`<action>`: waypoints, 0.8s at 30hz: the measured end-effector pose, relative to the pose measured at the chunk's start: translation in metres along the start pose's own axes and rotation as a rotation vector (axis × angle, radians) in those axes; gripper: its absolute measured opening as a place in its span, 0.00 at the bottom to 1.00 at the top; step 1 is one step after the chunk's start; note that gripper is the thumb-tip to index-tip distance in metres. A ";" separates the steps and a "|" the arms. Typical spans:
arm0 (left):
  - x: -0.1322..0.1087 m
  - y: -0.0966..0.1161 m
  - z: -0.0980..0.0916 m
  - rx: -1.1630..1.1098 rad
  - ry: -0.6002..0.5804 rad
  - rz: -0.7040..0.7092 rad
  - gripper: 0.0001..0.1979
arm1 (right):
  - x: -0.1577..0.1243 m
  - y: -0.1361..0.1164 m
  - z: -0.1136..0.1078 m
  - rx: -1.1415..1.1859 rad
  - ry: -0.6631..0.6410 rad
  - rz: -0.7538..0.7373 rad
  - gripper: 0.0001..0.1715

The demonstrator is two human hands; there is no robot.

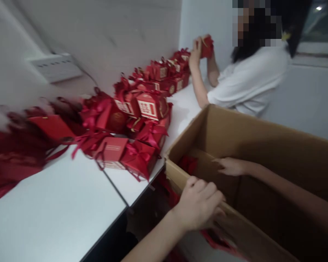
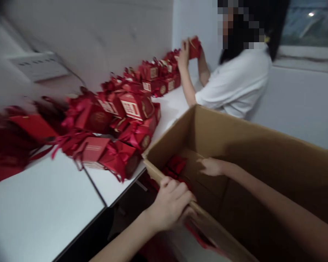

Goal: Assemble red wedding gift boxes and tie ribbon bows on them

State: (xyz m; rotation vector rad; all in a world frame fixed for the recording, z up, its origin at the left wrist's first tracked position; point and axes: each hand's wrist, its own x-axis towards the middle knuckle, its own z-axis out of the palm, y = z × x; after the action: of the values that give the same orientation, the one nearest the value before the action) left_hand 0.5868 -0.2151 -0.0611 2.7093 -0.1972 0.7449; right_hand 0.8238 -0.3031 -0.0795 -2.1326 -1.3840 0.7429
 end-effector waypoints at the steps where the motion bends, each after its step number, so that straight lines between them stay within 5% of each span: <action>1: 0.001 0.000 0.001 0.004 -0.029 -0.005 0.11 | 0.005 -0.018 -0.018 -0.033 0.000 -0.021 0.19; 4: 0.003 -0.003 0.004 0.044 -0.066 0.025 0.18 | 0.010 -0.088 -0.056 -0.098 0.183 -0.061 0.24; 6: 0.001 -0.004 0.003 0.123 -0.025 0.094 0.23 | 0.008 -0.141 -0.060 -0.131 0.284 -0.178 0.21; 9: -0.016 -0.005 -0.003 0.362 0.133 0.126 0.26 | 0.006 -0.204 -0.036 -0.196 0.277 -0.412 0.17; 12: -0.049 -0.011 -0.020 0.558 0.187 0.222 0.14 | 0.012 -0.237 0.006 -0.311 0.104 -0.584 0.14; 16: -0.108 -0.029 -0.070 0.538 0.149 0.190 0.15 | 0.034 -0.256 0.054 -0.478 -0.057 -0.676 0.11; 19: -0.156 -0.047 -0.121 0.448 0.091 -0.040 0.13 | 0.060 -0.273 0.077 -0.519 -0.107 -0.682 0.13; 21: -0.189 -0.058 -0.154 0.436 0.135 -0.188 0.13 | 0.081 -0.286 0.086 -0.481 -0.049 -0.664 0.16; 24: -0.239 -0.068 -0.195 0.458 0.248 -0.383 0.14 | 0.115 -0.306 0.092 -0.261 0.206 -0.595 0.25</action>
State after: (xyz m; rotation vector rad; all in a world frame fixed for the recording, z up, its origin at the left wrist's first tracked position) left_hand 0.3048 -0.0736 -0.0448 2.8877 0.6035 1.0962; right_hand 0.5990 -0.0748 0.0336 -1.7511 -1.9373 0.1122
